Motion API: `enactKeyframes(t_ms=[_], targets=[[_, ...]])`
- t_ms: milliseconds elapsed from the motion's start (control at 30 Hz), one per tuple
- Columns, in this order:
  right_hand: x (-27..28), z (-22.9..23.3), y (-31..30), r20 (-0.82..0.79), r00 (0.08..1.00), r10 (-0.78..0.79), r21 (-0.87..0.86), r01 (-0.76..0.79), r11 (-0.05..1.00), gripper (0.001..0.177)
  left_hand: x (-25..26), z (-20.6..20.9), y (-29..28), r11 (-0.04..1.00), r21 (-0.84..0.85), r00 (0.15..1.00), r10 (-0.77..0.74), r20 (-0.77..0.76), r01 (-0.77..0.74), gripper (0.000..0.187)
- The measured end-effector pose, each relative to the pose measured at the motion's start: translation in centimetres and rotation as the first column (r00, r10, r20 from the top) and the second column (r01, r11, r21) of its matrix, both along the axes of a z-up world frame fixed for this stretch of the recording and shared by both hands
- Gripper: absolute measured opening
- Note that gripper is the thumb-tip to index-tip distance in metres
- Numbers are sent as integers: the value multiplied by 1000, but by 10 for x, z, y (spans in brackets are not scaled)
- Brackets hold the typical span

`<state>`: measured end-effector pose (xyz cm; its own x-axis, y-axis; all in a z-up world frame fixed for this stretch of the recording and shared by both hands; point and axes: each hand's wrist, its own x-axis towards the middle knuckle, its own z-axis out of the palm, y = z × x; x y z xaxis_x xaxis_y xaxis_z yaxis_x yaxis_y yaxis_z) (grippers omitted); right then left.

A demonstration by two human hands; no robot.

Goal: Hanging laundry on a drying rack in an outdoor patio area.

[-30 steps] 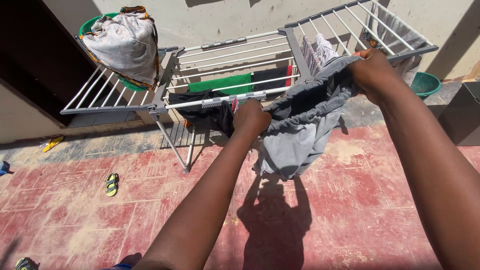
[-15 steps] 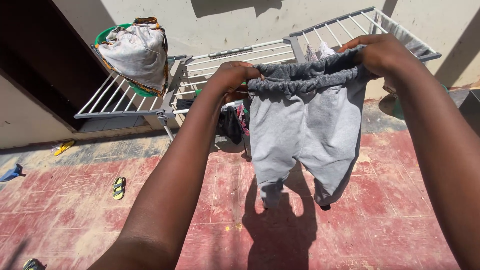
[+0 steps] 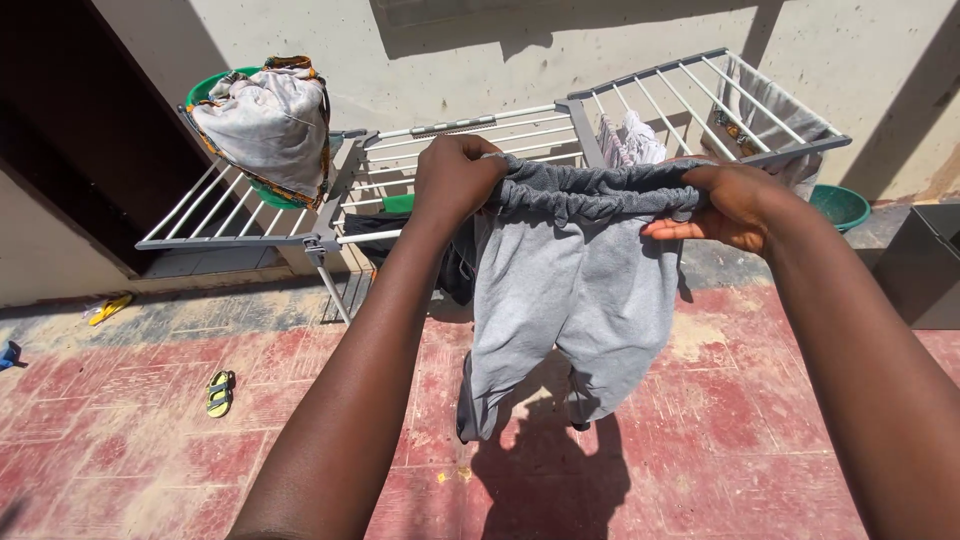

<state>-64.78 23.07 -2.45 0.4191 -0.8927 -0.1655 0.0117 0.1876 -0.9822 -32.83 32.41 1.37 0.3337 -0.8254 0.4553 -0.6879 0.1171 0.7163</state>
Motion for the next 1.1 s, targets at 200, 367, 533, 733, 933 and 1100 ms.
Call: enactKeyframes(t_ms=[200,367,533,733,933,1100], targets=[[25,-9,50,336,929,-154,-95,196,976,29,18,-76,29,891,-171,457,-371,-808,421,80],[53,-3,64,322,947,-13,-112,51,992,35,21,-202,32,835,-64,476,-373,-796,546,128],[81,5,63,292,951,106,-91,-82,992,41,5,-254,21,698,63,402,-334,-852,713,108],[67,-20,18,113,972,-206,-157,223,962,31,28,-200,10,622,-43,401,-555,-729,781,66],[65,-70,-10,32,867,-496,-186,493,850,29,120,-186,-39,744,-31,471,-455,-756,668,55],[127,-94,-19,65,936,-347,-36,350,936,34,199,-184,-58,913,97,818,-304,-488,396,48]])
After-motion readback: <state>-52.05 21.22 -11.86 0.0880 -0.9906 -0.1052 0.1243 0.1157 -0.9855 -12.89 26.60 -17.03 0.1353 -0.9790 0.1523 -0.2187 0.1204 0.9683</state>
